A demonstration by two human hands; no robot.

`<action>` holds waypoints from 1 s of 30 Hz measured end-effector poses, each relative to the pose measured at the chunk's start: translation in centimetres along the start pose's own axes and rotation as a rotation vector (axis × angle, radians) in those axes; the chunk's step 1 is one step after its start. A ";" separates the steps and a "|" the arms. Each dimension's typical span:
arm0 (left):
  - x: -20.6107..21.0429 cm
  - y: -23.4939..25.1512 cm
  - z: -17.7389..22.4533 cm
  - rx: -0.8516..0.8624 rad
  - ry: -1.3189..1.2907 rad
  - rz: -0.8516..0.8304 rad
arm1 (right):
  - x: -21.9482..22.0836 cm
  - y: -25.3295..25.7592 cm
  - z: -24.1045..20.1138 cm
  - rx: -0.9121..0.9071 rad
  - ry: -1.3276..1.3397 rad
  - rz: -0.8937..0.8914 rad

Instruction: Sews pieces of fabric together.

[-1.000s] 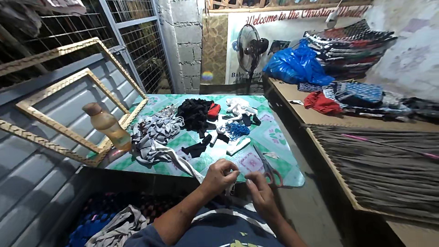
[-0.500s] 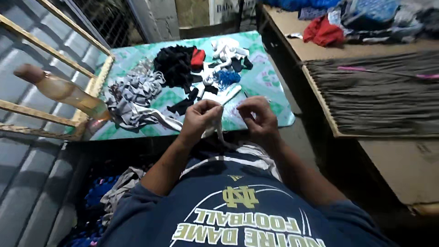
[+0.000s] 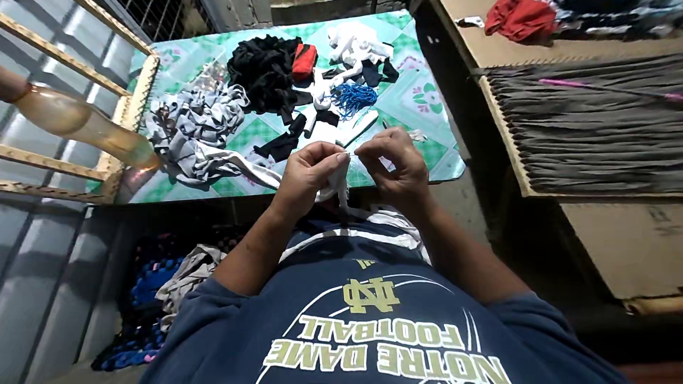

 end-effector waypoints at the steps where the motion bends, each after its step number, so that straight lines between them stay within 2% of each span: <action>1: 0.0 0.0 -0.1 -0.002 -0.003 -0.001 | 0.0 0.0 0.0 -0.001 0.001 0.006; 30: 0.2 0.4 -0.6 -0.015 0.004 -0.014 | 0.2 -0.6 0.5 0.030 0.028 -0.010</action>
Point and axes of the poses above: each hand's wrist, its own y-axis towards the middle knuckle, its own x-axis out of the palm, z = x × y, the point moved 10 cm from there along y, towards the middle knuckle, and after that the axes turned 12 degrees about -x, right-handed, at the moved point
